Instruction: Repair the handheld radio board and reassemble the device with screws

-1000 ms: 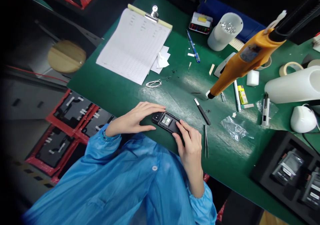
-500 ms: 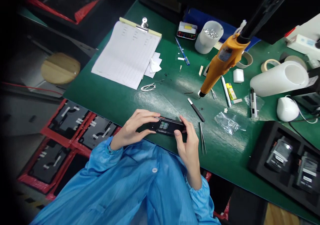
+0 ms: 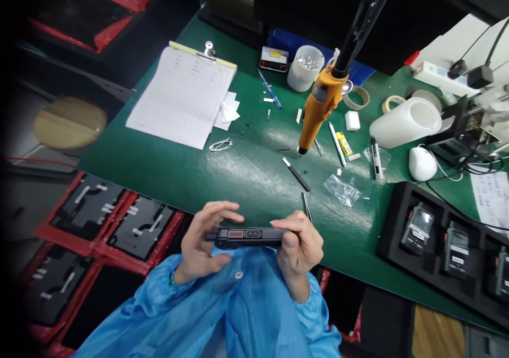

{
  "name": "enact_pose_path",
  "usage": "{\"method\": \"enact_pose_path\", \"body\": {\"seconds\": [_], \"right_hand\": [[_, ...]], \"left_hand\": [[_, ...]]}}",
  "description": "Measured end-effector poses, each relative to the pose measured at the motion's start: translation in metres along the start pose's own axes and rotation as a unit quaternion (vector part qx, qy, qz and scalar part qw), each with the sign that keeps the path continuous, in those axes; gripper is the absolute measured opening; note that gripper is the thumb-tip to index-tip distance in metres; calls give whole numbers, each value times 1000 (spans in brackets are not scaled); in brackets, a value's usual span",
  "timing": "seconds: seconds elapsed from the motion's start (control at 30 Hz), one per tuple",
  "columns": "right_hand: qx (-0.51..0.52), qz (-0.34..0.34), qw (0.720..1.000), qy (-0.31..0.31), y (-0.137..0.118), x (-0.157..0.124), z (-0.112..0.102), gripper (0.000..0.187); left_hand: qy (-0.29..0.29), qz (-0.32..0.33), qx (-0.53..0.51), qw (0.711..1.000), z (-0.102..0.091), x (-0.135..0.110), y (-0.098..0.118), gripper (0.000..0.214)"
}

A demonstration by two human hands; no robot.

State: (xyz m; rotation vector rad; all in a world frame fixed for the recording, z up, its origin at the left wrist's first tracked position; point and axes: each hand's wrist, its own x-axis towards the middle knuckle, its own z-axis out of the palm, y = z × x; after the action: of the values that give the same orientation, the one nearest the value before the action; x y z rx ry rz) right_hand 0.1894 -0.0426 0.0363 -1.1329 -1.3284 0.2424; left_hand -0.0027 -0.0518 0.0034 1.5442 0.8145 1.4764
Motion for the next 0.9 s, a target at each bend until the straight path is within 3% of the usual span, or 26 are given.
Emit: {"method": "enact_pose_path", "body": {"seconds": [0.13, 0.2, 0.37, 0.57, 0.63, 0.77, 0.9], "right_hand": [[20, -8, 999, 47, 0, -1, 6, 51], [21, -3, 997, 69, -1, 1, 9, 54], [-5, -6, 995, 96, -1, 5, 9, 41], [-16, -28, 992, 124, 2, 5, 10, 47], [-27, -5, 993, 117, 3, 5, 8, 51], [-76, 106, 990, 54, 3, 9, 4, 58], [-107, 202, 974, 2, 8, 15, 3, 72]], "left_hand": [[10, -17, -23, 1000, 6, 2, 8, 33], [18, -14, -14, 1000, 8, 1, 10, 33], [26, 6, -3, 1000, 14, -2, 12, 32], [40, 15, -7, 999, 22, -7, 17, 30], [36, 5, 0, 999, 22, -5, 17, 30], [9, -24, 80, 996, 13, 7, 11, 25], [-53, 48, 252, 965, 1, 22, 6, 30]]}}
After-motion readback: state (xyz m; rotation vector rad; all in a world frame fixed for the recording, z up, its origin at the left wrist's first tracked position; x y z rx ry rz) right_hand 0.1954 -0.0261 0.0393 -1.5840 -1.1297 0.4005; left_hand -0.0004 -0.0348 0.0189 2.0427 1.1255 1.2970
